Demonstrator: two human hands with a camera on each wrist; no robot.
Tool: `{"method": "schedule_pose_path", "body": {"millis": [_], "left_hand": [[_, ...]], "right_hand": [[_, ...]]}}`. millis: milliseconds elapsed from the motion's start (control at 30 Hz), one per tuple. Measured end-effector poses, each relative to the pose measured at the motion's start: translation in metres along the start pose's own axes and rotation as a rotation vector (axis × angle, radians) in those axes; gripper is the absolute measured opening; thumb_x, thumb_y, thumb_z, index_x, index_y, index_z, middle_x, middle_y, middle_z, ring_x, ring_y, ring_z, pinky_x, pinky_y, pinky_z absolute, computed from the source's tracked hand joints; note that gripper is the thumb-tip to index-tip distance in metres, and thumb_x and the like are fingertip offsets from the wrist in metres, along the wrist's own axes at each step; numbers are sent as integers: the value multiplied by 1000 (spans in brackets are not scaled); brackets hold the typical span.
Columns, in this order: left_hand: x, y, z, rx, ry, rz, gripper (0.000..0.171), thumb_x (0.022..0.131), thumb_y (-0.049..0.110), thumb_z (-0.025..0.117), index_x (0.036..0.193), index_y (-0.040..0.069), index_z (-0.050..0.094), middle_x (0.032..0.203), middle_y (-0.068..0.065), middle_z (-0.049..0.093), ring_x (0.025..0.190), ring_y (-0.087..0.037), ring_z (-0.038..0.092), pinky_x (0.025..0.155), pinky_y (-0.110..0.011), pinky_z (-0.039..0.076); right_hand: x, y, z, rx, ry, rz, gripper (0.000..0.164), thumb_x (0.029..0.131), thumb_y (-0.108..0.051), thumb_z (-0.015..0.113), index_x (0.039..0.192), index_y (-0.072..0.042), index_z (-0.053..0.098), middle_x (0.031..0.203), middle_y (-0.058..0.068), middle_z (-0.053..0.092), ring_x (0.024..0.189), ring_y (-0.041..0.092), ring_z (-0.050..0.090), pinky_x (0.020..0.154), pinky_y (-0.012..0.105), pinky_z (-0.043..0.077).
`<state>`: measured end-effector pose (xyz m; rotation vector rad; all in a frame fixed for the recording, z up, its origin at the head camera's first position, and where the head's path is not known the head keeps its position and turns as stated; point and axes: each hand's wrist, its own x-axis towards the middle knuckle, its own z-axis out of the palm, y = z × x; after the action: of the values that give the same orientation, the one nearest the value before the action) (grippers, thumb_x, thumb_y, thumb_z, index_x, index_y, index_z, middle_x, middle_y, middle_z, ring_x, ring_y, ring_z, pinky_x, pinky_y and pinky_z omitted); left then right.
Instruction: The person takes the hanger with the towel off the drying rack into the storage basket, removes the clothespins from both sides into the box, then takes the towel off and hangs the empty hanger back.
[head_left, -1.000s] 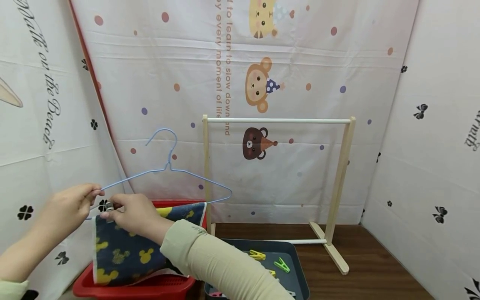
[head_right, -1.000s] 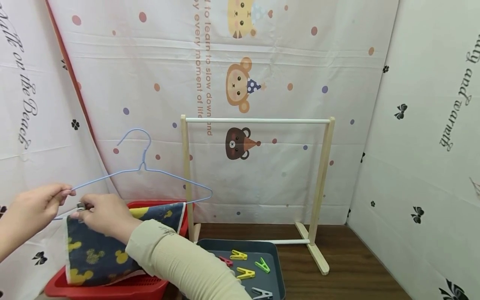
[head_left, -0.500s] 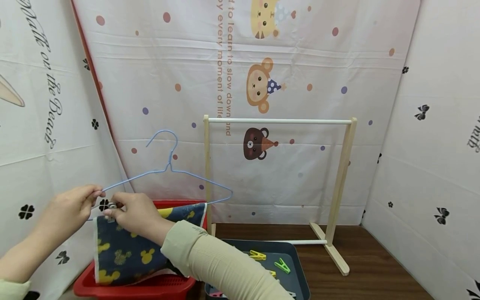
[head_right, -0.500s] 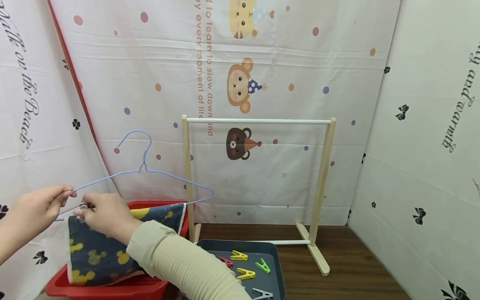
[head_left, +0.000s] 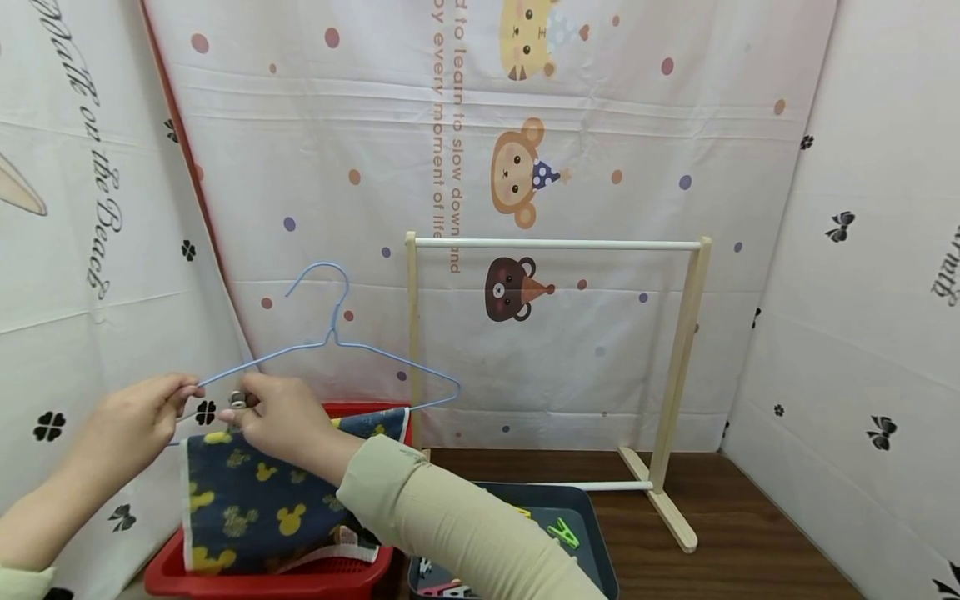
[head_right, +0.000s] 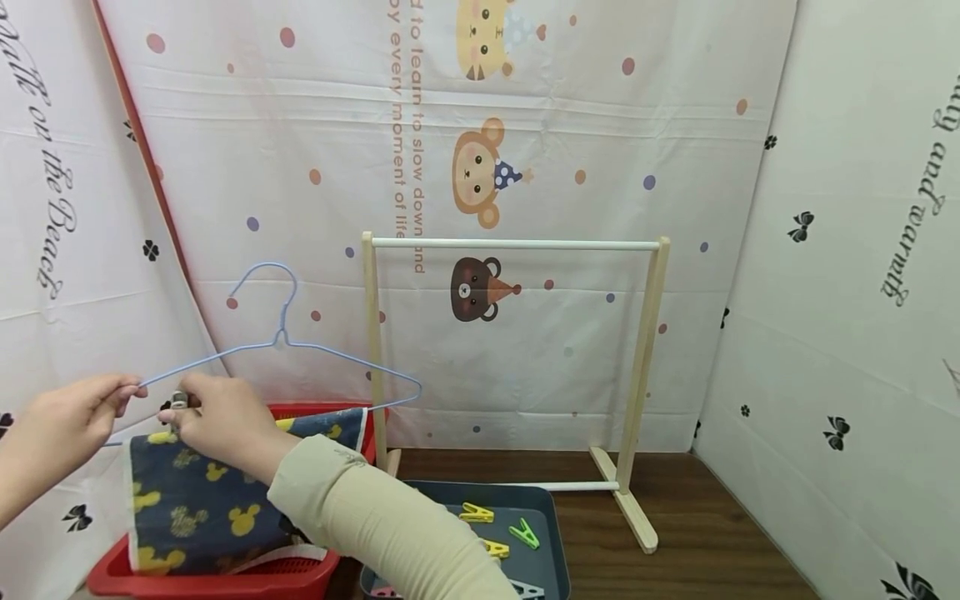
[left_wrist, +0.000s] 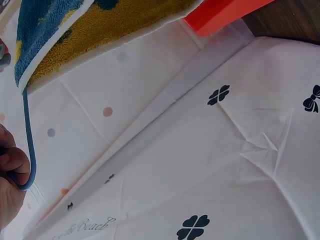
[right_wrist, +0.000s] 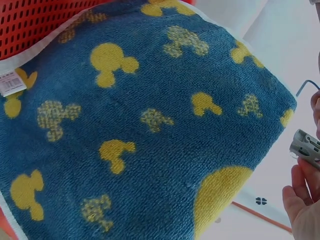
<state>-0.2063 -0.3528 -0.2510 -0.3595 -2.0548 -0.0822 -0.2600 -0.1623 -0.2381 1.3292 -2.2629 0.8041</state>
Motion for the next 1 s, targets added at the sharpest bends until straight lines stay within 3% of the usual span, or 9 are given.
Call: {"method": "schedule_pose_path", "body": {"millis": [333,633,800,1000], "left_hand": [[-1,0,0,32,1,-4,9,88,-17,64,92,-10,68,67,-6,63,60,6,38,46,-28,39],[1,0,-2,37,-45,-45,11,88,-18,63,95,-11,68,68,-5,62,61,7,35,47,-27,37],[1,-1,-2,42,-46,-49,12,86,-18,65,93,-11,68,68,-5,62,61,7,37,47,-28,39],[-1,-1,0,42,-31,-40,11,85,-18,65,92,-10,69,68,-6,63,60,6,38,48,-29,41]], "right_hand": [[-6,4,-11,57,-17,27,13,100,-28,67,101,-15,67,87,-9,70,62,-10,48,58,3,39],[-13,12,-19,86,-24,29,13,100,-28,67,102,-15,68,94,-8,73,71,-10,54,63,2,40],[-22,19,-24,68,-54,40,12,100,-28,67,104,-17,67,94,-9,72,74,-6,52,67,5,40],[-37,23,-37,127,-76,33,13,100,-28,67,107,-17,66,100,-8,73,77,-5,54,71,7,43]]}}
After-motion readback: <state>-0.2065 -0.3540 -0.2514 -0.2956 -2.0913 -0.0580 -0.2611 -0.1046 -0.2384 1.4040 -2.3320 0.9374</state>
